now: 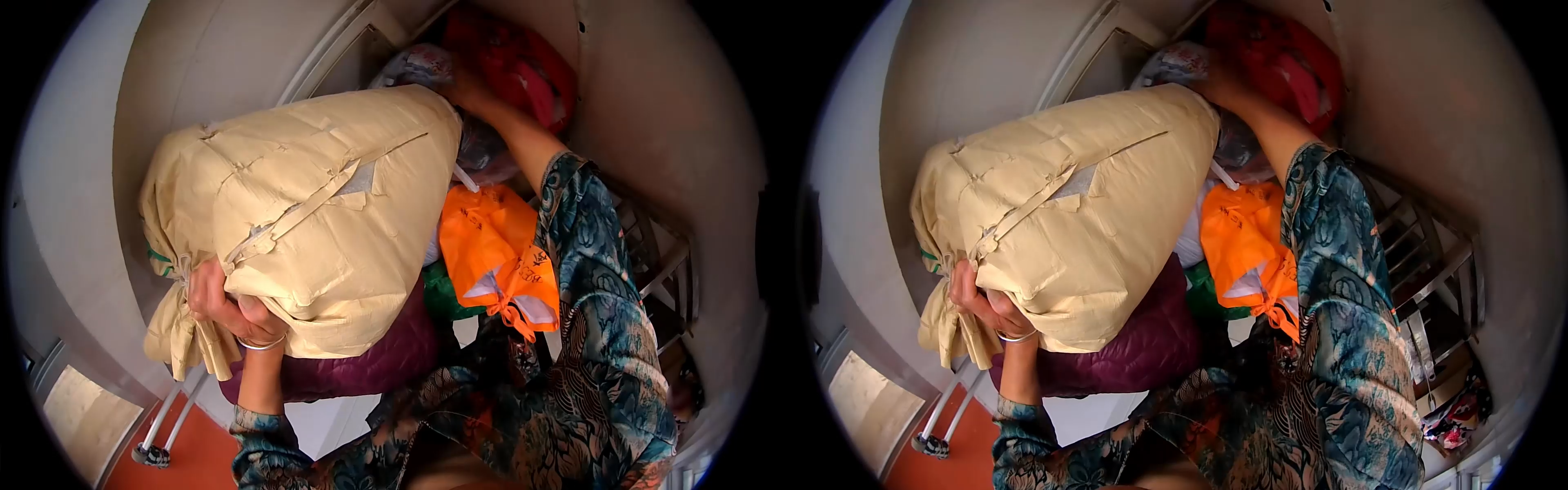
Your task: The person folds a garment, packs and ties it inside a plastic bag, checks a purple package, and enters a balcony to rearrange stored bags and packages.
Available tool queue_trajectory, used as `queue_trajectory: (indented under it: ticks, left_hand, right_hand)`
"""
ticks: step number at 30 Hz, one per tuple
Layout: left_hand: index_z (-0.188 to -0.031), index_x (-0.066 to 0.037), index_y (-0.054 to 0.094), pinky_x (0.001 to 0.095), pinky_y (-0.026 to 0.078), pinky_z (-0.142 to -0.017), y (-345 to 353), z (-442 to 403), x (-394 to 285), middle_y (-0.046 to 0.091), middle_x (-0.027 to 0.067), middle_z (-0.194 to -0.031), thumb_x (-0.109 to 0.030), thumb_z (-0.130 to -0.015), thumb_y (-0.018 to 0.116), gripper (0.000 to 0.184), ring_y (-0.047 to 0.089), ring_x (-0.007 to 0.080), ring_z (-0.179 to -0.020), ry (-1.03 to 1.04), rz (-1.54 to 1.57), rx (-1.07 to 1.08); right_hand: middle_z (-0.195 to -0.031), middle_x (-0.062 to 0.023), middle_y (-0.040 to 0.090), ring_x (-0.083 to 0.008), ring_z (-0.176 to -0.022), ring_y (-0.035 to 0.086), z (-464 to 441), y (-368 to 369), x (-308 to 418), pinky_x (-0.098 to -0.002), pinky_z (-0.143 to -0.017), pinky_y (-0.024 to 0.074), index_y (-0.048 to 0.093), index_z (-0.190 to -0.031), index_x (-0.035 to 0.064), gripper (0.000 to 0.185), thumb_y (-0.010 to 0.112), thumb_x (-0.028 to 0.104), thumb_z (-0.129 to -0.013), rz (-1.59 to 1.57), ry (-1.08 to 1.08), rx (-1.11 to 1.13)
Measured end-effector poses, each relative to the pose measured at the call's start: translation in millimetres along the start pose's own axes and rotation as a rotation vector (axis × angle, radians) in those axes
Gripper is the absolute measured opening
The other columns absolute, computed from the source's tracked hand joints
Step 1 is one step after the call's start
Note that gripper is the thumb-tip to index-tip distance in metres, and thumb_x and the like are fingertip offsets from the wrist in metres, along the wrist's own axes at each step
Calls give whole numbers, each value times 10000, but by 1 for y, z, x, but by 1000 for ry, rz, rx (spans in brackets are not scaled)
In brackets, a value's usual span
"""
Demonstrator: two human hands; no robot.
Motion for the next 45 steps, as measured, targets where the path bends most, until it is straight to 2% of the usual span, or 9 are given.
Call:
queue_trajectory:
  ticks: [5,8,14,18,24,28,35,40,45]
  left_hand:
    - [-1140,-31,469,418,303,-906,-1,-4,-5,525,126,-1056,-314,-905,338,391,458,280,-1011,-26,34,12]
    - [-1137,-32,465,420,306,-901,0,-7,-8,519,131,-1049,-324,-914,328,393,455,276,-1011,-13,5,-17]
    - [-1157,6,474,411,305,-942,4,-3,-5,525,159,-1110,-270,-908,317,403,460,283,-1050,53,-28,-54]
    - [-1132,24,517,408,300,-953,7,-3,-5,547,163,-1110,-247,-884,348,404,473,287,-1048,22,25,-124]
    - [-1082,28,545,395,336,-930,0,24,-11,568,148,-1062,-224,-889,361,367,494,280,-1007,95,17,-219]
    - [-1083,1,448,415,359,-911,-11,74,-15,519,137,-1072,-274,-950,382,313,472,290,-1017,204,-102,-212]
    - [-1072,-58,458,420,347,-898,-7,64,15,498,90,-1099,-274,-939,437,254,470,267,-1039,200,-108,-253]
    - [-1055,-32,464,404,330,-922,-8,90,50,494,96,-1043,-327,-911,500,331,475,262,-1023,71,-43,-299]
    - [-1115,-55,435,423,352,-923,-7,95,75,465,122,-1137,-303,-860,600,393,467,299,-1060,4,25,-294]
  right_hand:
    - [-1196,-236,523,-345,-1120,517,-9,-1,3,-397,-943,425,358,-1286,-32,869,778,307,-605,49,94,70]
    - [-1165,-282,529,-372,-1083,542,-14,7,-4,-409,-911,444,348,-1277,-55,870,743,401,-650,81,34,59]
    - [-1179,-267,531,-366,-1084,548,-12,15,-13,-415,-911,448,372,-1268,-48,804,720,381,-684,49,-16,-58]
    - [-1130,-200,585,-329,-1065,565,5,6,0,-393,-907,443,470,-1217,48,660,735,270,-655,116,54,-124]
    - [-1124,-215,580,-347,-1054,564,32,-8,-28,-405,-888,440,446,-1248,65,640,698,242,-686,183,-2,-141]
    - [-1121,-205,578,-377,-1024,562,96,-30,-59,-420,-864,441,434,-1246,91,577,658,192,-724,79,23,-198]
    - [-1003,-171,626,-338,-991,586,114,-81,-17,-395,-838,445,517,-1151,89,404,596,101,-755,183,61,-174]
    - [-1010,-222,601,-374,-974,572,135,-102,-58,-411,-832,443,524,-1114,87,333,534,119,-782,-28,-108,-316]
    - [-993,-198,617,-305,-964,600,168,-91,-102,-368,-832,441,534,-1081,46,324,524,59,-758,-246,12,-453]
Point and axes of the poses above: each hand's wrist, its own z-axis away from the middle knuckle, its own y-axis out of the palm, x = y × z, the point moved 1 cm from there along -z, towards the middle knuckle
